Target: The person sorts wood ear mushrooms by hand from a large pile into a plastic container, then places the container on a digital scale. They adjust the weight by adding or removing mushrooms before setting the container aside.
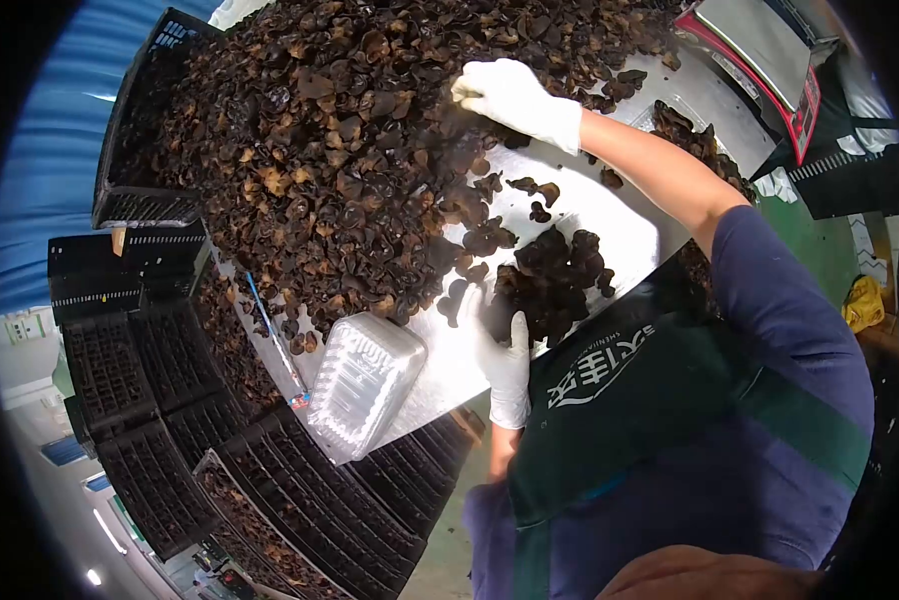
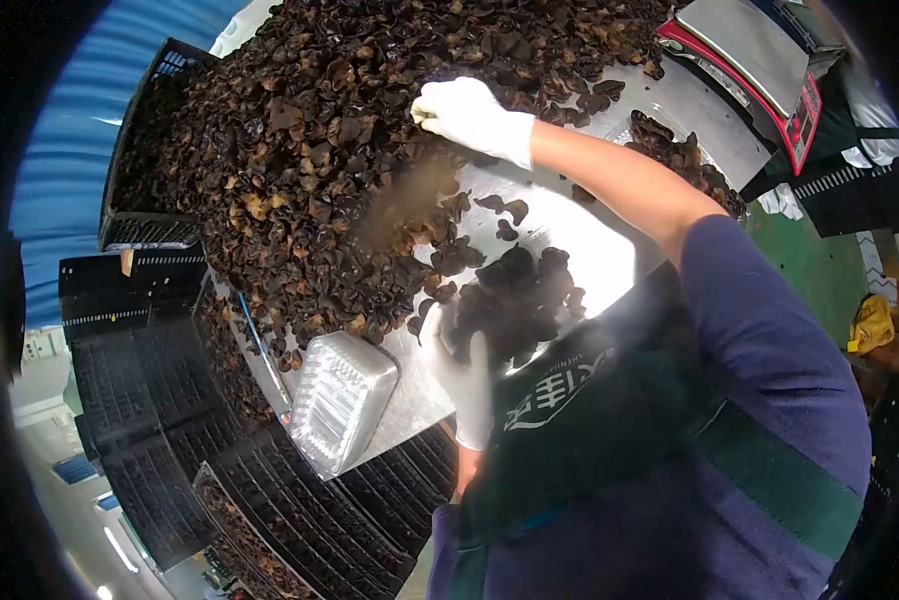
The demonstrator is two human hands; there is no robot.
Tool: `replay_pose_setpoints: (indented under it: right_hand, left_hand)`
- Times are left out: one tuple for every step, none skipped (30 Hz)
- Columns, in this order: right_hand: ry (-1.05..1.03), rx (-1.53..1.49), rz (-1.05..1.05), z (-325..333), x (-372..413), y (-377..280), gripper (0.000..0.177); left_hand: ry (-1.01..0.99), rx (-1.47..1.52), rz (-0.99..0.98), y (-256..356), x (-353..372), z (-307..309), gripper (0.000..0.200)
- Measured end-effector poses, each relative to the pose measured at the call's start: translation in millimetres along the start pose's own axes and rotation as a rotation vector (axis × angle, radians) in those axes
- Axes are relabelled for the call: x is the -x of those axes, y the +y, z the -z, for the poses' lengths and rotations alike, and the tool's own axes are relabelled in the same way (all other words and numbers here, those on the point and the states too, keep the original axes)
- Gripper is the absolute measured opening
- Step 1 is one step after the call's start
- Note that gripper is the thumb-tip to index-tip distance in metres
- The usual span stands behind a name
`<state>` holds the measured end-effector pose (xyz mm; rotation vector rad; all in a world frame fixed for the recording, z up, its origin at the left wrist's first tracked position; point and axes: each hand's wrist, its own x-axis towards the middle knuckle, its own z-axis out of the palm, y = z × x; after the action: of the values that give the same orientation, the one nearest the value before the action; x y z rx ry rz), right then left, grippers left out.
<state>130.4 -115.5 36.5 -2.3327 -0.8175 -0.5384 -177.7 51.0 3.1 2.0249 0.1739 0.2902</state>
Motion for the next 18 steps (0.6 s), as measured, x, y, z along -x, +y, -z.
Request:
replay_pose_setpoints:
  right_hand:
    - [-0.041,-0.095,0.010,18,11,-6,0.017]
    - [-0.084,-0.189,0.018,38,24,-12,0.017]
    - [-0.198,-0.241,-0.010,61,43,-20,0.018]
    - [-0.311,-0.293,-0.038,89,64,-29,0.019]
    - [-0.484,-0.214,0.000,127,82,-40,0.017]
    - [-0.777,-0.273,-0.167,162,98,-56,0.014]
    - [-0.873,-0.271,-0.140,189,121,-56,0.013]
    - [-0.962,-0.265,-0.109,209,143,-52,0.013]
    - [-0.944,-0.220,-0.103,221,166,-48,0.015]
    - [-0.925,-0.178,-0.099,227,184,-48,0.016]
    - [-0.941,-0.135,-0.412,228,190,-66,0.021]
    - [-0.716,-0.234,-0.312,215,210,-58,0.026]
    - [-0.675,-0.209,-0.415,197,220,-57,0.029]
    - [-0.634,-0.187,-0.515,179,226,-58,0.032]
    - [-0.570,-0.181,-0.561,162,232,-59,0.034]
    - [-0.506,-0.175,-0.602,145,236,-61,0.035]
    - [-0.483,-0.177,-0.624,128,237,-62,0.039]
    - [-0.380,-0.114,-0.526,104,253,-54,0.041]
  left_hand:
    - [0.001,0.025,0.007,0,1,1,0.057]
    - [0.000,0.051,0.015,1,2,3,0.059]
    - [-0.003,0.057,0.023,8,2,5,0.059]
    - [-0.001,0.084,0.041,18,1,7,0.058]
    - [0.000,0.110,0.062,24,0,10,0.057]
    - [0.021,-0.023,0.004,21,0,14,0.055]
    - [0.056,0.012,0.006,25,-1,16,0.050]
    - [0.094,0.049,0.000,30,-3,16,0.045]
    - [0.114,-0.024,-0.033,18,-4,20,0.040]
    - [0.132,-0.100,-0.066,7,-3,25,0.034]
    - [0.152,0.004,0.198,20,-4,33,0.027]
    - [0.202,-0.021,0.278,29,-6,34,0.028]
    - [0.189,-0.078,0.258,21,-6,38,0.028]
    - [0.178,-0.138,0.239,5,-4,41,0.027]
    - [0.123,-0.163,0.245,-24,3,43,0.026]
    - [0.073,-0.188,0.252,-45,9,44,0.025]
    - [0.021,-0.173,0.293,-40,12,43,0.021]
    - [0.005,-0.300,0.195,-47,16,41,0.018]
